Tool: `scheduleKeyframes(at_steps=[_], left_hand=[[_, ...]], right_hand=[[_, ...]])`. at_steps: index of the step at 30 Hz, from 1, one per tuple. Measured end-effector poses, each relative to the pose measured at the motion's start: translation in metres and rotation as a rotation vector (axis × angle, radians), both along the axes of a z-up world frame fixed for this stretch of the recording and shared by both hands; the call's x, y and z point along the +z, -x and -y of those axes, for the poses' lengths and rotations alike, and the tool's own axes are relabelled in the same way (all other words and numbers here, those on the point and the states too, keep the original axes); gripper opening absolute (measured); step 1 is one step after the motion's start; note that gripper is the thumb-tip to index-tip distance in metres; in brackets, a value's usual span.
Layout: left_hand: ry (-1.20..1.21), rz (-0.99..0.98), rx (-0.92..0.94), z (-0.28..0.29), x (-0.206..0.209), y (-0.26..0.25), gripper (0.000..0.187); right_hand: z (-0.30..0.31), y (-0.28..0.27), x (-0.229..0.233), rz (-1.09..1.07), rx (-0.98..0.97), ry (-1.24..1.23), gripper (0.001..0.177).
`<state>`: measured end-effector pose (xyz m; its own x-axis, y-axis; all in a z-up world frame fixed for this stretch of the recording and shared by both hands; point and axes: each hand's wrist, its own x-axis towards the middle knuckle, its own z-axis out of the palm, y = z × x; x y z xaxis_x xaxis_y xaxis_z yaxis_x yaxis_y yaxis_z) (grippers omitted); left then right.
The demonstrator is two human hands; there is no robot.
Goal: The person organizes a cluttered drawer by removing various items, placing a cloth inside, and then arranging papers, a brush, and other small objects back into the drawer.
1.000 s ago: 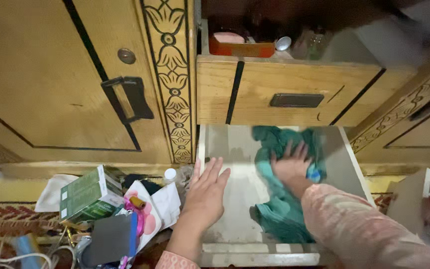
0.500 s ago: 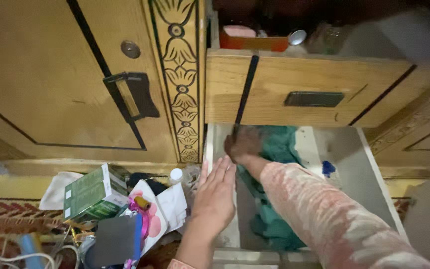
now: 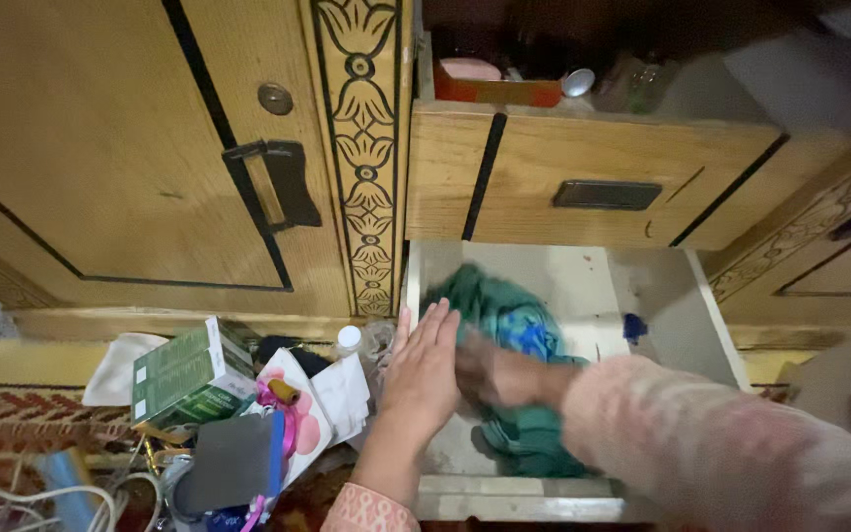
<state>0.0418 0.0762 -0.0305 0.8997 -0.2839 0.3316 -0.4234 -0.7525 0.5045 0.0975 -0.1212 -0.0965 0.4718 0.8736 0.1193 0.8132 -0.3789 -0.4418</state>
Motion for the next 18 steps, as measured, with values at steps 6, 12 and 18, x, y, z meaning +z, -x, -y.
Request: scheduleKeyframes(at_steps=[6, 12, 18], left_hand=[[-0.024, -0.032, -0.009, -0.001, 0.000, 0.001, 0.063], [-0.015, 0.027, -0.093, -0.001, 0.003, 0.005, 0.063], [-0.121, 0.030, -0.105, -0.002, -0.002, 0.007, 0.060]], right_hand=[[0.024, 0.066, 0.036, -0.359, -0.196, -0.007, 0.055], [-0.011, 0.000, 0.000, 0.185, 0.082, 0.300, 0.050], [0.031, -0.098, 0.014, 0.190, -0.802, 0.111, 0.049]])
